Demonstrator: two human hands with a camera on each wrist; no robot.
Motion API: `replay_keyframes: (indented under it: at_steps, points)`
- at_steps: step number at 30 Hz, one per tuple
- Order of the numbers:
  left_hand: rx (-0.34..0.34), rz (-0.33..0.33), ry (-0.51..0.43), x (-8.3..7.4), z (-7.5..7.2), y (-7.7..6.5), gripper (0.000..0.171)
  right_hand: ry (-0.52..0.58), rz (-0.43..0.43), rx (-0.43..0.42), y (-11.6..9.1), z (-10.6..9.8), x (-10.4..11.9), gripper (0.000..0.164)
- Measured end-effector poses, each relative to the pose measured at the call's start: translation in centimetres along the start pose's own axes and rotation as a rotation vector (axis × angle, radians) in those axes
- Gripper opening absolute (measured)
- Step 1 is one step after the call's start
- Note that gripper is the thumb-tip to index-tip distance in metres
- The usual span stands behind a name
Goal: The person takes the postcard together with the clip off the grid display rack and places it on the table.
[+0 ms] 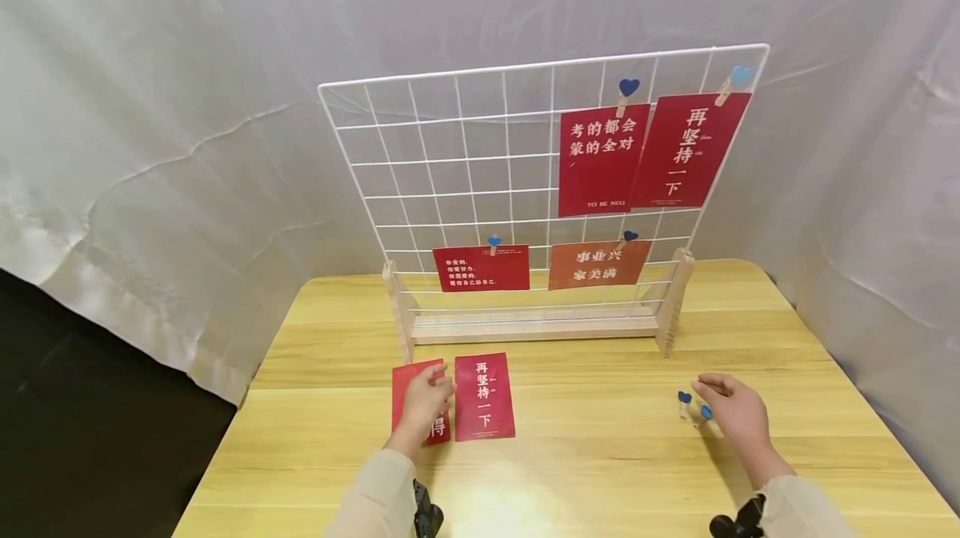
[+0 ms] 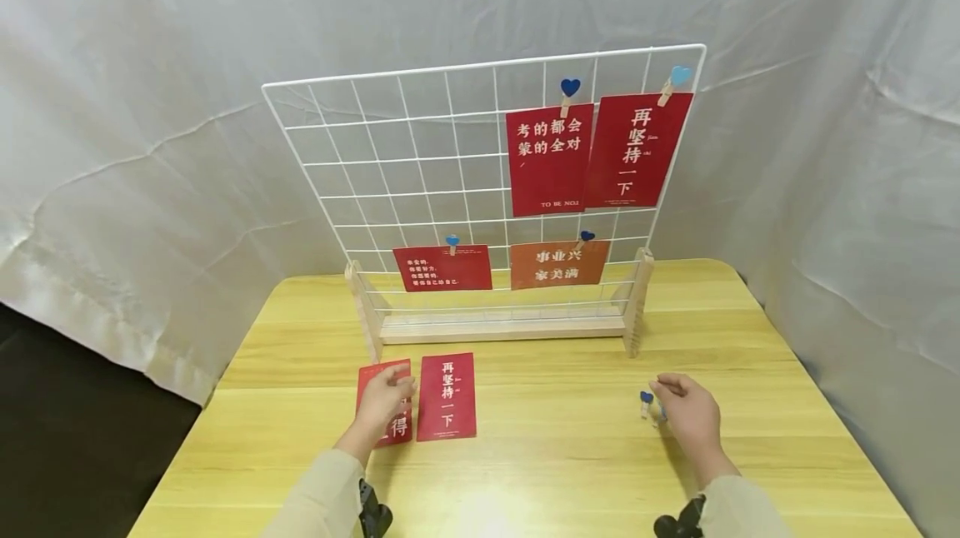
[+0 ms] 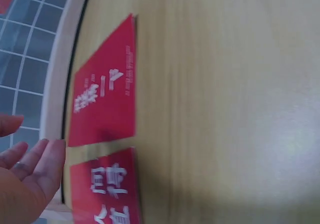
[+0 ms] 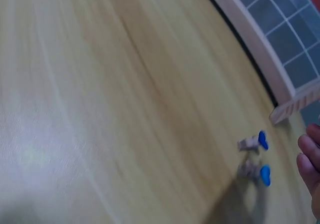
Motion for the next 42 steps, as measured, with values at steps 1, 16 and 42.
replay_keyframes:
  at_steps: [1,16,42]
  points:
    - [0.003,0.004,-0.017,-0.3,0.1,0.0,0.043,0.003,-0.011,0.003,0.2,0.1,0.1,0.059]
    - [0.078,0.192,-0.158,-6.8,1.3,-0.4,0.04,0.162,-0.198,-0.006,5.9,1.0,3.4,0.045]
    - [0.222,0.405,-0.284,-17.4,3.4,0.1,0.042,0.268,-0.377,0.11,-2.0,-8.0,29.5,0.051]
Point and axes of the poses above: each hand's wrist, its own y-axis towards the middle knuckle, its own z-axis out of the palm, x = y × z, the point moved 9 cm from there along y, towards the middle knuckle, and after that the axes turned 1 degree about z, right-handed, at the moved point
